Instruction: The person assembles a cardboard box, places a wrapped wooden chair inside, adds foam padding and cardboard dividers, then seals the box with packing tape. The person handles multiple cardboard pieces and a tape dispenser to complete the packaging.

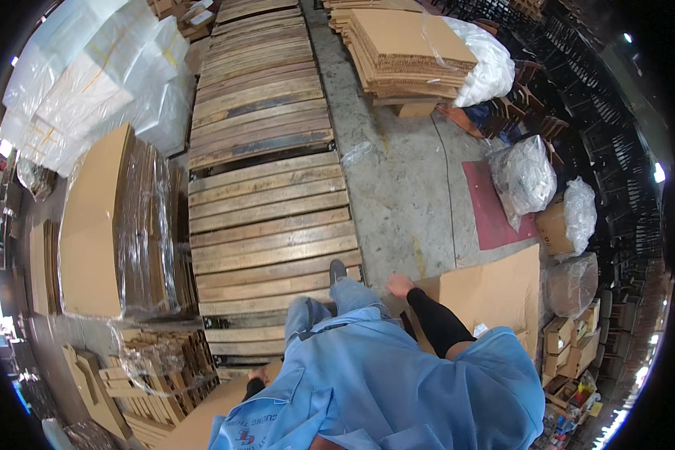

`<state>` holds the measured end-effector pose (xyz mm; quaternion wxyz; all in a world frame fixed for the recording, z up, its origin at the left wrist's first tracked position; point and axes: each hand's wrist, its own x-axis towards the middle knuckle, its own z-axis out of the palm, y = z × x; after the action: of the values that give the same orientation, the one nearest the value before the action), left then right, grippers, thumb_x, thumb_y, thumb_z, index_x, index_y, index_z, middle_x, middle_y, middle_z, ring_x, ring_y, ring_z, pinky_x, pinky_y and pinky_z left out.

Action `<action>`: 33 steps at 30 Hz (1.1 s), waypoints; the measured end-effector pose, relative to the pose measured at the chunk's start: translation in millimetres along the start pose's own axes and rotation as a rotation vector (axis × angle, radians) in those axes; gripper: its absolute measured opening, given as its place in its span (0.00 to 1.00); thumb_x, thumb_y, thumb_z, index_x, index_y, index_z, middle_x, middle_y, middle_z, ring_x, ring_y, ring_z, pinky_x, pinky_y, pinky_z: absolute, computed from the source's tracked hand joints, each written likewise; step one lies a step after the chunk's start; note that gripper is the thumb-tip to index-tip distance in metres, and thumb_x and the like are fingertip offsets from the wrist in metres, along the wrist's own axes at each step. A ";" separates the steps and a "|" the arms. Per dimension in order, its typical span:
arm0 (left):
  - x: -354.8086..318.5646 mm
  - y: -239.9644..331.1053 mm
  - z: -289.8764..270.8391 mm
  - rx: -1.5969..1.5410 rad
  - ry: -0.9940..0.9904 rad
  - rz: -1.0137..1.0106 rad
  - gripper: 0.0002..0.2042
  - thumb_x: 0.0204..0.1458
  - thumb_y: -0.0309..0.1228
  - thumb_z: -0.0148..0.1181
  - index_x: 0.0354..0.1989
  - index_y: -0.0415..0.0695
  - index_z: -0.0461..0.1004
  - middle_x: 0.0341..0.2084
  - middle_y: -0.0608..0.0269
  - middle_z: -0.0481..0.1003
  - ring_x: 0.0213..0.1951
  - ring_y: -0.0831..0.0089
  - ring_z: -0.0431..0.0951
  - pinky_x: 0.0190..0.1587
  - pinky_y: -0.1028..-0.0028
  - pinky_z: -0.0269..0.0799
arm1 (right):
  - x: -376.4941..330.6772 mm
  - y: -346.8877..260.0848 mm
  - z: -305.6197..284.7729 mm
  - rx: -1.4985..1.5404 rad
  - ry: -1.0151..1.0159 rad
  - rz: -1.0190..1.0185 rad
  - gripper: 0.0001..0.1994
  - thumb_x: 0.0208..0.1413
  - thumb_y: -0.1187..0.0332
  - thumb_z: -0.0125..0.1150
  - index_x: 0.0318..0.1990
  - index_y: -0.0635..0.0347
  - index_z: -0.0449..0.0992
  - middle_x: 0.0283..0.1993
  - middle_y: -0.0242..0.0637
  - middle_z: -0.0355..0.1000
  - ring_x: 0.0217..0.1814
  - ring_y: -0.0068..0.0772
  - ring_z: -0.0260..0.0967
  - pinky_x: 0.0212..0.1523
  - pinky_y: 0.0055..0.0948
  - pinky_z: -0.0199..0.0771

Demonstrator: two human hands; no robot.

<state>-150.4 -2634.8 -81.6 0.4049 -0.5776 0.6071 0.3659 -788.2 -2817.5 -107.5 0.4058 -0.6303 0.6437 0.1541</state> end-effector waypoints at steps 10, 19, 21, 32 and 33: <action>143.8 3.8 -347.6 -1.391 0.228 -0.218 0.25 0.56 0.32 0.64 0.60 0.38 0.67 0.32 0.59 0.79 0.31 0.66 0.79 0.26 0.67 0.70 | 262.5 -66.3 -322.2 0.164 0.663 -0.069 0.19 0.63 0.56 0.53 0.46 0.66 0.79 0.53 0.49 0.76 0.57 0.56 0.70 0.58 0.50 0.70; 340.0 -16.4 -833.7 -1.246 0.596 0.174 0.10 0.59 0.28 0.61 0.44 0.36 0.70 0.26 0.63 0.76 0.22 0.77 0.69 0.23 0.72 0.65 | 365.8 -135.3 -435.4 1.390 0.553 0.508 0.09 0.59 0.66 0.60 0.33 0.63 0.77 0.28 0.38 0.73 0.26 0.32 0.72 0.26 0.39 0.71; 364.8 -50.3 -913.7 -1.124 0.702 0.288 0.20 0.59 0.29 0.61 0.56 0.29 0.69 0.35 0.58 0.79 0.32 0.73 0.76 0.37 0.73 0.73 | 389.5 -148.3 -484.0 1.687 0.641 0.449 0.09 0.57 0.66 0.61 0.30 0.63 0.76 0.23 0.35 0.70 0.20 0.28 0.67 0.20 0.34 0.66; 461.1 -14.2 -1132.1 -1.102 0.536 0.249 0.03 0.61 0.28 0.56 0.40 0.47 0.69 0.23 0.66 0.72 0.26 0.78 0.72 0.24 0.72 0.68 | 594.4 -16.1 -744.2 2.151 1.228 0.469 0.20 0.58 0.59 0.68 0.52 0.62 0.74 0.37 0.36 0.73 0.31 0.31 0.72 0.27 0.36 0.75; 455.6 -7.9 -1140.2 -0.991 0.418 0.221 0.04 0.61 0.30 0.57 0.41 0.48 0.71 0.22 0.64 0.74 0.24 0.75 0.73 0.22 0.71 0.67 | 615.4 0.2 -767.0 2.145 1.341 0.543 0.22 0.57 0.59 0.68 0.54 0.62 0.74 0.38 0.36 0.73 0.31 0.30 0.71 0.27 0.36 0.75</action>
<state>-223.4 -3859.7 -37.0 -0.0857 -0.6922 0.4868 0.5259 -963.9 -3784.3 -70.4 0.2617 0.2045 0.6284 -0.7034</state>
